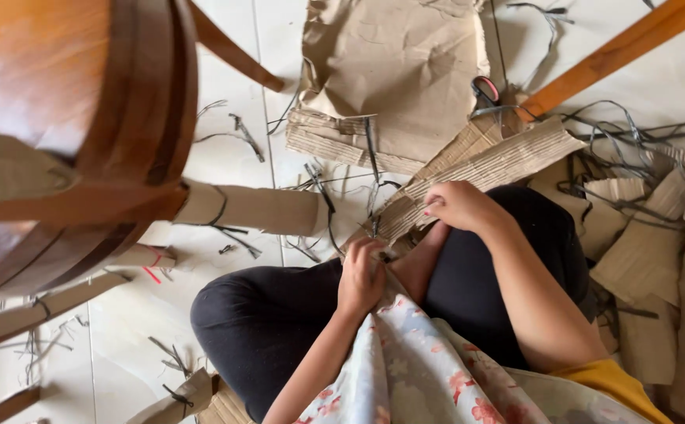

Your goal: Wrapping wooden furniture legs with cardboard and securing them with plastic ties

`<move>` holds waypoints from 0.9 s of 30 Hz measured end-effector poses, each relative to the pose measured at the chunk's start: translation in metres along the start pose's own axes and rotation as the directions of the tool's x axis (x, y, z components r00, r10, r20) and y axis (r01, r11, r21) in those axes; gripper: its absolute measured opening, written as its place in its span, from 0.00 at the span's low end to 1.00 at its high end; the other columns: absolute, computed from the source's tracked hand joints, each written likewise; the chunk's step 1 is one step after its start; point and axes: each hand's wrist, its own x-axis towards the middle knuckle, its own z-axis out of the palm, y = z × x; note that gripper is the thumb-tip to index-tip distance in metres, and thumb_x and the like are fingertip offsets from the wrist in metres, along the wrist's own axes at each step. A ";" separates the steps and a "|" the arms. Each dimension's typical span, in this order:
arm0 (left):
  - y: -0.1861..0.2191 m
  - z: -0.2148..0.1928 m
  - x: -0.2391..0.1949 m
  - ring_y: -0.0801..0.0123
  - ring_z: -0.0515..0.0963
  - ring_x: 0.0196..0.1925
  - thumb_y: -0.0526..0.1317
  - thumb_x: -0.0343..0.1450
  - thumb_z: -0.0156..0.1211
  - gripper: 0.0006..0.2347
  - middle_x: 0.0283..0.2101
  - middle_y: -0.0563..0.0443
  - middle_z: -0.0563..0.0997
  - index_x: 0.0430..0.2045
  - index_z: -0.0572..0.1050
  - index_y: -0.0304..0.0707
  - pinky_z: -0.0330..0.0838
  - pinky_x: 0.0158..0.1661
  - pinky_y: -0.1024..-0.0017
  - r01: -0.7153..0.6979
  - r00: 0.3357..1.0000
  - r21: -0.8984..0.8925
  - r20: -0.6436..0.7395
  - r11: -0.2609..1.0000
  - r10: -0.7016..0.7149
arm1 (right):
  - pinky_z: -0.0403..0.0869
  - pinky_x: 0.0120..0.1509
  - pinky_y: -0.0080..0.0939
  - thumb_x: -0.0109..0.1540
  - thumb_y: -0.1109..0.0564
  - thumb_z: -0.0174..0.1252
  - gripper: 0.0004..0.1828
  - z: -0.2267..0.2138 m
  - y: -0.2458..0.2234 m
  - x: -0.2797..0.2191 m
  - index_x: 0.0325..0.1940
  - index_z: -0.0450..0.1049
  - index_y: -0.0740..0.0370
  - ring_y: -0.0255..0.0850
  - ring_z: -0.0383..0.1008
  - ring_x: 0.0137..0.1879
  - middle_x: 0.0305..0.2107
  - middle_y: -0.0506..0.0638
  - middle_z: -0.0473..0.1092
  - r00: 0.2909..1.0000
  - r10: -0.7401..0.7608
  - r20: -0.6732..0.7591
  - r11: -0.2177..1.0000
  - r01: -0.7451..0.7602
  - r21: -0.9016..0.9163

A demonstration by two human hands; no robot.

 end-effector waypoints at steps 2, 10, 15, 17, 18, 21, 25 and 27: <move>-0.013 0.020 0.003 0.48 0.78 0.53 0.28 0.62 0.61 0.19 0.50 0.47 0.73 0.48 0.74 0.41 0.73 0.52 0.54 -0.014 0.995 0.086 0.104 0.996 0.005 | 0.77 0.60 0.56 0.59 0.52 0.62 0.14 0.006 0.007 0.013 0.48 0.83 0.51 0.57 0.79 0.54 0.40 0.60 0.80 0.999 -0.033 0.016 0.999 0.033 -0.006; -0.031 0.052 0.013 0.54 0.82 0.46 0.34 0.64 0.60 0.11 0.49 0.54 0.76 0.38 0.77 0.48 0.76 0.42 0.57 -0.046 0.969 0.194 0.246 0.980 -0.004 | 0.77 0.55 0.54 0.57 0.52 0.65 0.09 0.033 0.020 0.054 0.40 0.81 0.55 0.54 0.79 0.49 0.34 0.56 0.78 0.977 -0.213 -0.018 0.977 0.213 0.013; -0.026 0.045 0.016 0.49 0.82 0.48 0.32 0.65 0.58 0.09 0.48 0.52 0.76 0.35 0.78 0.50 0.77 0.42 0.54 0.015 0.967 0.166 0.249 0.986 -0.057 | 0.76 0.59 0.53 0.57 0.52 0.65 0.10 0.041 0.018 0.061 0.42 0.81 0.54 0.55 0.79 0.53 0.39 0.57 0.77 0.983 -0.184 -0.020 0.983 0.183 -0.009; -0.026 0.043 0.016 0.45 0.82 0.48 0.31 0.67 0.56 0.09 0.49 0.48 0.76 0.36 0.77 0.48 0.78 0.43 0.54 0.087 0.967 0.147 0.227 0.985 -0.119 | 0.76 0.59 0.54 0.58 0.53 0.65 0.10 0.044 0.019 0.064 0.43 0.81 0.54 0.56 0.79 0.52 0.38 0.58 0.77 0.984 -0.181 -0.003 0.983 0.181 -0.019; -0.026 0.042 0.015 0.41 0.82 0.47 0.30 0.69 0.54 0.08 0.50 0.45 0.76 0.37 0.77 0.45 0.78 0.43 0.53 0.154 0.962 0.125 0.208 0.980 -0.178 | 0.76 0.59 0.54 0.58 0.53 0.64 0.10 0.045 0.019 0.065 0.43 0.81 0.54 0.56 0.79 0.52 0.37 0.59 0.77 0.985 -0.175 0.011 0.984 0.175 -0.028; -0.038 0.046 0.010 0.44 0.83 0.47 0.29 0.70 0.55 0.08 0.47 0.47 0.77 0.36 0.78 0.46 0.79 0.44 0.58 0.227 0.956 0.050 0.179 0.973 -0.233 | 0.76 0.58 0.55 0.58 0.53 0.64 0.11 0.053 0.021 0.070 0.43 0.81 0.54 0.57 0.79 0.51 0.35 0.58 0.78 0.983 -0.180 0.026 0.983 0.181 -0.033; -0.033 0.040 0.004 0.46 0.84 0.45 0.28 0.68 0.58 0.09 0.43 0.48 0.79 0.35 0.79 0.46 0.79 0.45 0.59 0.195 0.972 0.052 0.127 0.979 -0.200 | 0.77 0.55 0.55 0.58 0.56 0.64 0.09 0.056 0.009 0.066 0.42 0.81 0.55 0.57 0.79 0.50 0.34 0.58 0.78 0.979 -0.202 0.006 0.979 0.202 0.002; -0.014 0.023 0.011 0.50 0.84 0.45 0.27 0.68 0.57 0.11 0.42 0.50 0.80 0.37 0.79 0.48 0.78 0.46 0.59 0.201 0.979 0.052 0.022 0.978 -0.203 | 0.77 0.54 0.54 0.59 0.55 0.64 0.08 0.062 0.006 0.067 0.41 0.81 0.54 0.56 0.79 0.49 0.33 0.57 0.78 0.972 -0.233 -0.012 0.972 0.233 -0.001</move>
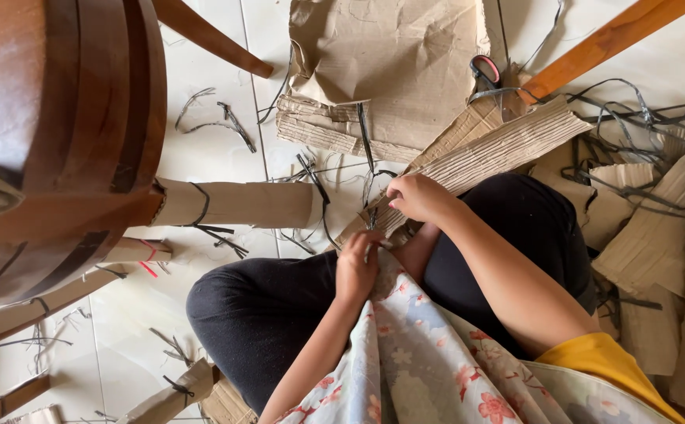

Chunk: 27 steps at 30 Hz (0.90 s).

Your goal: Wrapping wooden furniture legs with cardboard and securing them with plastic ties

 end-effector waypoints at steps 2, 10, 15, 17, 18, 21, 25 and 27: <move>-0.009 -0.020 0.004 0.48 0.83 0.46 0.25 0.66 0.54 0.14 0.42 0.48 0.80 0.38 0.78 0.47 0.77 0.47 0.57 0.003 0.998 0.061 -0.058 0.998 0.000 | 0.77 0.54 0.54 0.59 0.55 0.63 0.08 0.004 -0.003 -0.001 0.42 0.81 0.54 0.56 0.80 0.49 0.33 0.58 0.78 1.000 -0.014 0.007 1.000 0.014 0.001; -0.079 -0.019 -0.008 0.46 0.79 0.47 0.28 0.61 0.63 0.16 0.46 0.48 0.73 0.37 0.82 0.53 0.78 0.47 0.55 0.066 0.986 0.535 0.095 0.842 -0.137 | 0.78 0.53 0.53 0.60 0.56 0.63 0.08 0.000 -0.005 -0.009 0.43 0.81 0.52 0.55 0.80 0.48 0.33 0.56 0.79 0.999 -0.035 0.016 0.999 0.036 -0.019; -0.095 -0.010 -0.002 0.53 0.86 0.35 0.39 0.66 0.68 0.04 0.32 0.55 0.79 0.28 0.84 0.57 0.82 0.38 0.59 0.191 0.918 0.363 0.263 0.912 -0.297 | 0.78 0.55 0.53 0.59 0.57 0.64 0.08 0.008 0.001 -0.009 0.43 0.81 0.53 0.55 0.80 0.50 0.36 0.58 0.79 0.997 -0.066 -0.030 0.998 0.066 0.008; -0.064 -0.022 -0.003 0.49 0.85 0.35 0.39 0.68 0.66 0.00 0.29 0.50 0.81 0.27 0.81 0.49 0.80 0.36 0.59 0.132 0.944 0.238 0.266 0.962 -0.195 | 0.76 0.59 0.56 0.59 0.60 0.64 0.11 -0.010 -0.028 -0.023 0.46 0.80 0.56 0.58 0.78 0.53 0.40 0.61 0.78 0.987 -0.152 -0.049 0.986 0.155 0.055; -0.050 -0.029 -0.001 0.45 0.84 0.34 0.40 0.70 0.64 0.05 0.26 0.44 0.83 0.26 0.78 0.41 0.78 0.34 0.58 0.065 0.965 0.106 0.245 0.992 -0.090 | 0.75 0.63 0.58 0.58 0.64 0.64 0.15 -0.020 -0.045 -0.027 0.49 0.79 0.58 0.61 0.76 0.56 0.44 0.64 0.77 0.967 -0.242 -0.072 0.964 0.248 0.091; 0.026 -0.064 0.006 0.49 0.85 0.31 0.38 0.73 0.63 0.07 0.26 0.41 0.84 0.25 0.78 0.36 0.77 0.34 0.62 0.056 0.990 -0.125 0.136 0.991 -0.039 | 0.76 0.56 0.56 0.59 0.64 0.62 0.21 -0.008 -0.079 -0.041 0.56 0.78 0.54 0.58 0.80 0.48 0.54 0.65 0.75 0.957 -0.290 0.032 0.916 0.267 0.299; 0.022 -0.094 0.001 0.69 0.81 0.30 0.40 0.76 0.59 0.07 0.28 0.43 0.85 0.29 0.79 0.39 0.77 0.35 0.64 0.091 0.996 -0.271 0.002 0.958 -0.094 | 0.76 0.55 0.57 0.59 0.52 0.66 0.19 0.026 -0.096 -0.043 0.54 0.79 0.53 0.62 0.79 0.50 0.45 0.63 0.79 0.930 -0.357 0.093 0.880 0.301 0.368; -0.012 -0.099 -0.006 0.71 0.83 0.38 0.38 0.79 0.49 0.10 0.36 0.43 0.86 0.40 0.80 0.33 0.79 0.46 0.71 0.130 0.980 -0.591 -0.046 0.796 -0.194 | 0.77 0.50 0.53 0.59 0.52 0.67 0.13 0.034 -0.109 -0.044 0.46 0.82 0.56 0.56 0.82 0.44 0.35 0.61 0.81 0.954 -0.298 0.025 0.885 0.267 0.381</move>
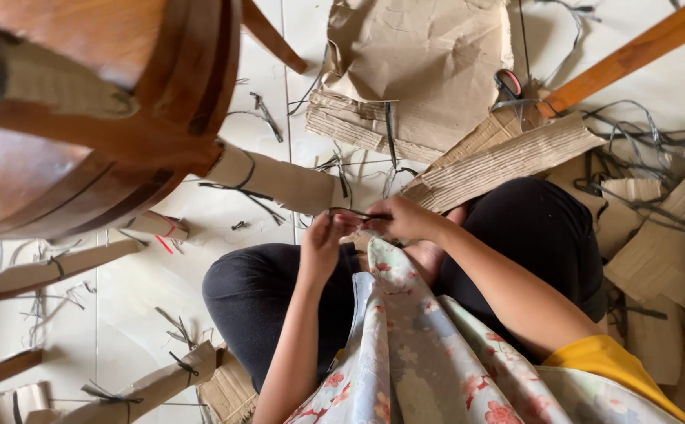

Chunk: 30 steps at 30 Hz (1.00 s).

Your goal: Wrapping wooden furniture legs with cardboard and securing them with plastic ties

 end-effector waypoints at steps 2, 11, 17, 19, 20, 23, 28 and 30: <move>-0.012 -0.025 -0.004 0.75 0.84 0.37 0.38 0.80 0.46 0.11 0.36 0.46 0.86 0.43 0.78 0.32 0.79 0.45 0.75 0.048 0.996 -0.160 -0.072 0.986 -0.061 | 0.76 0.47 0.47 0.60 0.51 0.68 0.10 0.002 0.010 0.006 0.42 0.83 0.55 0.46 0.80 0.40 0.30 0.55 0.80 0.999 0.020 -0.037 1.000 -0.020 -0.004; -0.038 -0.105 -0.019 0.77 0.82 0.33 0.41 0.80 0.47 0.10 0.35 0.48 0.83 0.44 0.74 0.34 0.80 0.41 0.78 0.043 0.918 -0.522 -0.315 0.852 -0.240 | 0.77 0.39 0.40 0.60 0.55 0.67 0.04 0.006 -0.009 0.017 0.38 0.85 0.54 0.39 0.80 0.30 0.20 0.51 0.79 0.983 0.062 -0.175 0.982 -0.091 -0.165; -0.052 -0.117 -0.008 0.78 0.82 0.34 0.42 0.80 0.49 0.10 0.36 0.50 0.82 0.47 0.73 0.36 0.81 0.43 0.76 -0.017 0.903 -0.662 -0.332 0.749 -0.273 | 0.76 0.46 0.40 0.66 0.57 0.60 0.04 0.003 -0.025 0.012 0.38 0.78 0.58 0.43 0.74 0.40 0.35 0.54 0.75 0.981 0.047 -0.187 0.894 0.042 0.445; -0.054 -0.112 -0.004 0.78 0.81 0.33 0.42 0.79 0.50 0.11 0.35 0.49 0.82 0.47 0.74 0.34 0.81 0.43 0.77 0.010 0.904 -0.663 -0.314 0.749 -0.290 | 0.77 0.51 0.43 0.67 0.56 0.56 0.06 0.006 -0.038 0.010 0.37 0.74 0.60 0.49 0.76 0.53 0.54 0.59 0.75 0.989 0.002 -0.147 0.705 0.103 0.702; -0.057 -0.108 -0.002 0.79 0.81 0.32 0.42 0.79 0.51 0.11 0.34 0.50 0.81 0.47 0.74 0.35 0.81 0.43 0.77 0.024 0.911 -0.657 -0.296 0.754 -0.287 | 0.77 0.49 0.44 0.68 0.54 0.55 0.09 0.009 -0.047 0.010 0.36 0.70 0.60 0.52 0.77 0.50 0.43 0.59 0.74 0.992 -0.039 -0.120 0.572 0.121 0.811; -0.058 -0.106 -0.001 0.81 0.79 0.31 0.43 0.79 0.51 0.11 0.31 0.52 0.80 0.46 0.75 0.35 0.81 0.43 0.77 0.032 0.917 -0.650 -0.284 0.760 -0.281 | 0.74 0.38 0.43 0.69 0.49 0.54 0.16 0.023 -0.050 0.012 0.31 0.66 0.59 0.47 0.71 0.33 0.23 0.53 0.64 0.994 -0.109 -0.017 0.460 0.065 0.885; -0.058 -0.109 -0.002 0.81 0.78 0.30 0.43 0.79 0.51 0.11 0.30 0.53 0.77 0.46 0.75 0.36 0.81 0.43 0.76 0.019 0.915 -0.646 -0.297 0.763 -0.275 | 0.65 0.21 0.31 0.69 0.57 0.55 0.11 0.045 -0.082 0.012 0.34 0.72 0.63 0.33 0.61 0.18 0.16 0.46 0.65 0.991 0.022 0.128 0.967 -0.053 0.248; -0.062 -0.105 -0.001 0.81 0.79 0.30 0.43 0.79 0.51 0.11 0.30 0.51 0.79 0.46 0.76 0.35 0.81 0.43 0.77 0.031 0.921 -0.627 -0.284 0.779 -0.265 | 0.76 0.42 0.51 0.60 0.49 0.65 0.16 0.054 -0.112 0.003 0.50 0.75 0.54 0.50 0.80 0.30 0.18 0.53 0.76 0.968 0.252 -0.019 0.927 -0.247 -0.281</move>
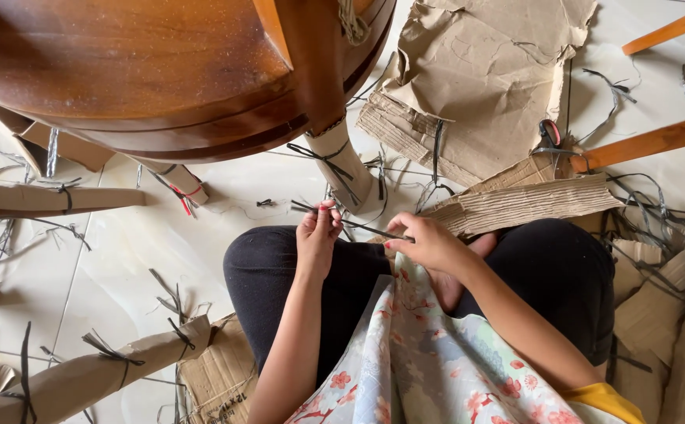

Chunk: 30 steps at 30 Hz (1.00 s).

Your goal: Wrapping wooden furniture legs with cardboard and securing them with plastic ties

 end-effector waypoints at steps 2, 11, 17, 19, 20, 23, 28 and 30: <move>0.001 0.001 0.001 0.81 0.79 0.30 0.43 0.79 0.51 0.11 0.30 0.51 0.79 0.47 0.76 0.35 0.81 0.43 0.77 -0.001 1.000 0.001 -0.001 1.000 0.001 | 0.77 0.46 0.53 0.62 0.49 0.61 0.11 -0.001 0.009 0.000 0.44 0.77 0.54 0.54 0.81 0.37 0.24 0.55 0.78 1.000 0.001 -0.028 0.996 -0.004 -0.089; 0.007 0.001 0.012 0.81 0.81 0.33 0.42 0.79 0.50 0.10 0.33 0.54 0.81 0.49 0.76 0.38 0.80 0.44 0.77 0.034 0.999 -0.018 -0.009 0.999 -0.034 | 0.79 0.50 0.56 0.70 0.37 0.43 0.20 -0.043 0.071 0.024 0.43 0.77 0.47 0.55 0.83 0.43 0.30 0.53 0.79 0.912 0.215 -0.349 0.742 -0.385 -0.549; 0.010 0.002 0.013 0.81 0.81 0.36 0.41 0.79 0.51 0.10 0.35 0.55 0.82 0.49 0.76 0.39 0.80 0.44 0.77 0.055 0.998 -0.042 -0.032 0.998 -0.057 | 0.79 0.46 0.58 0.71 0.38 0.47 0.19 -0.057 0.056 0.036 0.45 0.78 0.49 0.58 0.82 0.40 0.29 0.56 0.78 0.823 0.080 -0.562 0.729 -0.433 -0.531; 0.013 0.004 0.012 0.81 0.81 0.36 0.41 0.79 0.52 0.10 0.36 0.56 0.82 0.50 0.76 0.39 0.80 0.44 0.76 0.051 0.998 -0.042 -0.039 0.998 -0.053 | 0.79 0.45 0.59 0.71 0.39 0.49 0.18 -0.057 0.053 0.047 0.45 0.79 0.48 0.58 0.82 0.39 0.28 0.56 0.78 0.799 0.043 -0.600 0.761 -0.415 -0.499; 0.014 0.005 0.011 0.80 0.81 0.37 0.41 0.78 0.53 0.10 0.37 0.56 0.82 0.50 0.76 0.39 0.80 0.44 0.76 0.049 0.998 -0.041 -0.044 0.998 -0.050 | 0.79 0.44 0.58 0.71 0.39 0.50 0.18 -0.057 0.051 0.053 0.45 0.79 0.49 0.58 0.82 0.38 0.28 0.54 0.78 0.776 0.021 -0.631 0.789 -0.401 -0.466; 0.014 0.004 0.012 0.80 0.80 0.38 0.40 0.78 0.53 0.09 0.38 0.55 0.81 0.50 0.76 0.39 0.80 0.44 0.76 0.036 0.998 -0.044 -0.057 0.998 -0.039 | 0.79 0.44 0.60 0.70 0.41 0.53 0.17 -0.051 0.032 0.074 0.41 0.80 0.51 0.60 0.81 0.37 0.25 0.55 0.77 0.712 -0.053 -0.701 0.846 -0.341 -0.410; 0.024 0.009 0.014 0.80 0.79 0.41 0.38 0.77 0.55 0.10 0.43 0.56 0.81 0.51 0.75 0.40 0.79 0.45 0.77 -0.042 0.992 -0.043 -0.117 0.998 0.037 | 0.78 0.45 0.63 0.66 0.44 0.56 0.14 -0.029 0.019 0.126 0.39 0.81 0.51 0.63 0.80 0.37 0.24 0.58 0.77 0.675 -0.104 -0.731 0.939 -0.175 -0.296; 0.031 0.012 0.016 0.77 0.75 0.47 0.37 0.75 0.57 0.13 0.50 0.55 0.76 0.55 0.72 0.41 0.75 0.49 0.76 -0.173 0.961 0.043 -0.210 0.984 0.178 | 0.78 0.44 0.63 0.64 0.43 0.58 0.14 -0.023 0.002 0.137 0.40 0.82 0.52 0.64 0.80 0.37 0.24 0.60 0.77 0.747 -0.178 -0.641 0.974 0.041 -0.222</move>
